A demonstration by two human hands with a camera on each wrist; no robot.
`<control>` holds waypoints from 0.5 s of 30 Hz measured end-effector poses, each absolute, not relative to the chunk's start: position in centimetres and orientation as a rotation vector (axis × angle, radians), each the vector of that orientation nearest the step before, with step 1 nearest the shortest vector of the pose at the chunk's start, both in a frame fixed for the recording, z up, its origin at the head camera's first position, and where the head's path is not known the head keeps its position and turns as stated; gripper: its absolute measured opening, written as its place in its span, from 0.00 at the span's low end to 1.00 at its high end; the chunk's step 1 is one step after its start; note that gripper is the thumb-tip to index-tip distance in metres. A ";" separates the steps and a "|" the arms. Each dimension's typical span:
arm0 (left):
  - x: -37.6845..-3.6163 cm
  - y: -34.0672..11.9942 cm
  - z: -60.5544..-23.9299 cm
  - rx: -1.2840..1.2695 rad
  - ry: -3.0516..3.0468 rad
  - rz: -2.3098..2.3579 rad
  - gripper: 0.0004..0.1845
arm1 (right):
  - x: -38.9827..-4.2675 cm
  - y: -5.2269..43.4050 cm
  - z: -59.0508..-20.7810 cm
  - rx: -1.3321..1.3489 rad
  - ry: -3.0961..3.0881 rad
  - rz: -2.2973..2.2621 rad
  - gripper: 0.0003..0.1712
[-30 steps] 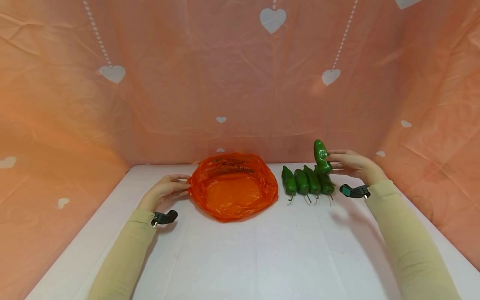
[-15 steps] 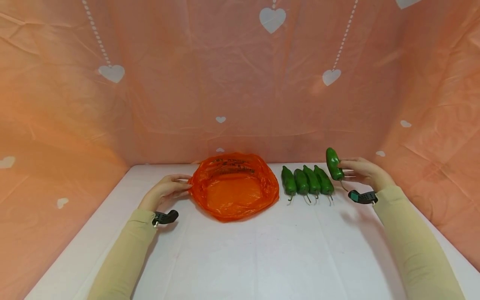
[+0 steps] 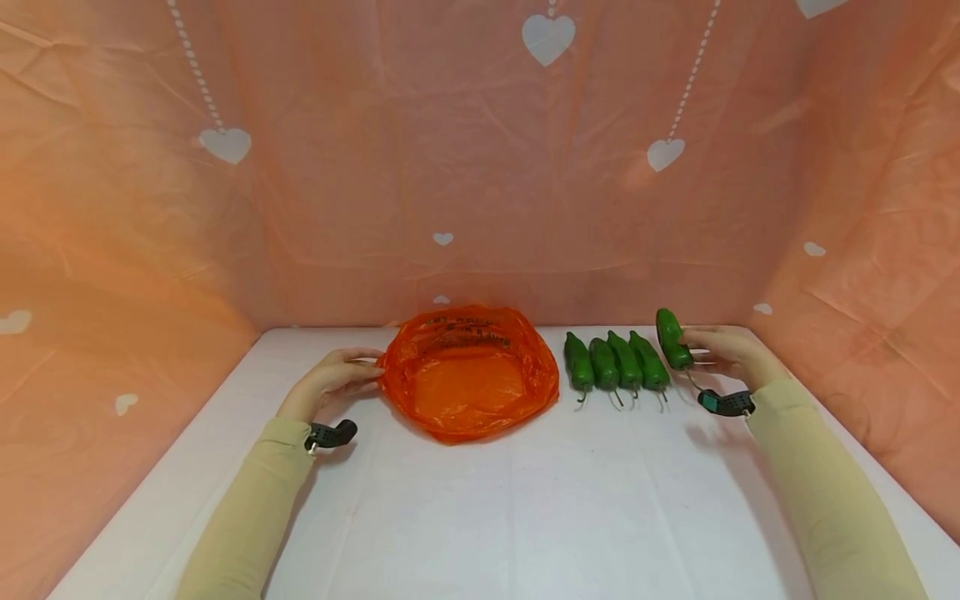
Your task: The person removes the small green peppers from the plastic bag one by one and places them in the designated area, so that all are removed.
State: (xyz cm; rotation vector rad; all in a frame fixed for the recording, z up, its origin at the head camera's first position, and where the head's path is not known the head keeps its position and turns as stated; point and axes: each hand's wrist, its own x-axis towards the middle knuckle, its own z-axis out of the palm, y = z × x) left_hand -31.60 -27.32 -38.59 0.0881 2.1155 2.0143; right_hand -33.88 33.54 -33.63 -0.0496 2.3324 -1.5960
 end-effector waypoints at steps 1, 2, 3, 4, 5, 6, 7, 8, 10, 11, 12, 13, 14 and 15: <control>-31.6 -27.3 -38.6 0.088 2.116 2.019 0.26 | -33.8 33.6 -33.7 -0.049 2.337 -1.598 0.35; -31.6 -27.3 -38.7 0.088 2.114 2.025 0.26 | -33.8 33.6 -33.8 -0.045 2.337 -1.606 0.32; -31.5 -27.4 -38.7 0.087 2.112 2.029 0.26 | -33.7 33.6 -33.8 -0.045 2.337 -1.609 0.28; -31.5 -27.4 -38.7 0.092 2.117 2.025 0.26 | -33.7 33.7 -33.9 -0.043 2.335 -1.615 0.24; -31.5 -27.4 -38.8 0.094 2.113 2.028 0.26 | -33.6 33.8 -34.0 -0.041 2.334 -1.623 0.20; -31.6 -27.4 -38.8 0.105 2.113 2.026 0.26 | -33.5 33.8 -34.1 -0.030 2.330 -1.636 0.17; -31.6 -27.4 -38.8 0.106 2.115 2.023 0.26 | -33.4 33.9 -34.2 -0.032 2.327 -1.639 0.16; -31.7 -27.4 -38.9 0.108 2.122 2.015 0.26 | -33.4 33.9 -34.3 -0.033 2.329 -1.634 0.15; -31.8 -27.4 -38.9 0.108 2.143 1.995 0.26 | -33.4 34.0 -34.5 -0.046 2.334 -1.621 0.17; -31.8 -27.4 -39.0 0.102 2.147 1.990 0.26 | -33.4 34.0 -34.6 -0.053 2.340 -1.615 0.18; -31.9 -27.4 -39.0 0.100 2.156 1.979 0.26 | -33.4 34.0 -34.8 -0.063 2.348 -1.604 0.19; -32.0 -27.4 -39.0 0.094 2.168 1.969 0.26 | -33.4 34.0 -34.9 -0.076 2.363 -1.583 0.20; -32.0 -27.4 -39.0 0.091 2.177 1.957 0.26 | -33.5 34.0 -35.0 -0.084 2.379 -1.568 0.20; -32.1 -27.4 -39.0 0.081 2.182 1.951 0.26 | -33.5 34.0 -35.1 -0.095 2.390 -1.555 0.20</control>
